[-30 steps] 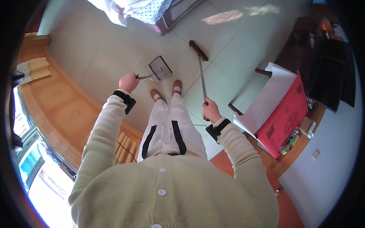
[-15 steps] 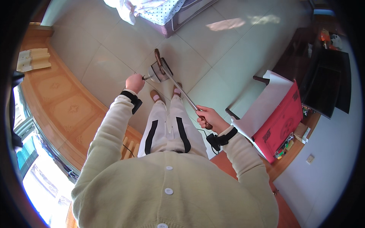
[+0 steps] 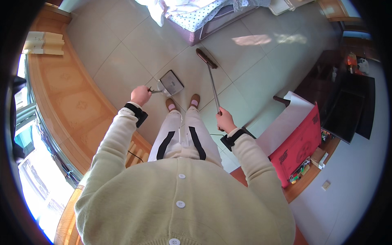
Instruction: The person sweeps a tiled floor with a broom and dustpan, moving debris into the dustpan. They briefly reposition a wooden chair to access the area underneath, then continue sweeping and collecting debris.
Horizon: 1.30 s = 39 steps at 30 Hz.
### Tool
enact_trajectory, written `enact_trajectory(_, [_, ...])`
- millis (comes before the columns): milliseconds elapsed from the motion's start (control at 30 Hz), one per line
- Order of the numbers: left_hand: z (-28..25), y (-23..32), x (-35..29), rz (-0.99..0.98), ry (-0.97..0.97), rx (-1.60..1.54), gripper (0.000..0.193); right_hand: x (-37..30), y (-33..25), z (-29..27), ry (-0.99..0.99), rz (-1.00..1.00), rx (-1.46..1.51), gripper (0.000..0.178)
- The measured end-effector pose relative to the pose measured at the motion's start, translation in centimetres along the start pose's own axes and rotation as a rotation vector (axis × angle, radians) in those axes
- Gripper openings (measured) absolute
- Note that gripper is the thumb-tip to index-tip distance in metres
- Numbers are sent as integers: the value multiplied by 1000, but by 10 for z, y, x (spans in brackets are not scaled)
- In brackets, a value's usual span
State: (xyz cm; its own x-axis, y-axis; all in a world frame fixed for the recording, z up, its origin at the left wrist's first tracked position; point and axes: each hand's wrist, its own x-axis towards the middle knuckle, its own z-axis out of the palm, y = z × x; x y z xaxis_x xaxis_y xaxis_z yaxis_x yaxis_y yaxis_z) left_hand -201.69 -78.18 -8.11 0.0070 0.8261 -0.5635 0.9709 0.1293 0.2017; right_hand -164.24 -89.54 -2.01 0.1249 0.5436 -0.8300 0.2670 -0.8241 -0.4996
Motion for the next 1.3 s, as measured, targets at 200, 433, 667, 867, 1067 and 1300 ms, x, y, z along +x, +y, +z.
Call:
enact_trajectory(200, [7,-8,8,5,7,13,21,3,3,38,-68,80,24,30])
enact_trajectory(433, [4,-12,9,-17,3,4,18,-37,-27,62,-328,299,178,49])
enact_trajectory(667, [12,-34,-8,-40,7,-49,19,-32,-59,57,-561,485,705,19])
enact_trajectory(867, [12,-87,-44,-94,15,-134,21,-66,-71,48,-379,375,404,35])
enact_trajectory(1067, [11,-131,-85,-237,63,-247,26,-64,-71,32,-256,341,423,25])
enact_trajectory(1300, [2,-142,-100,-287,67,-166,21,-12,-68,58,-163,356,414,21])
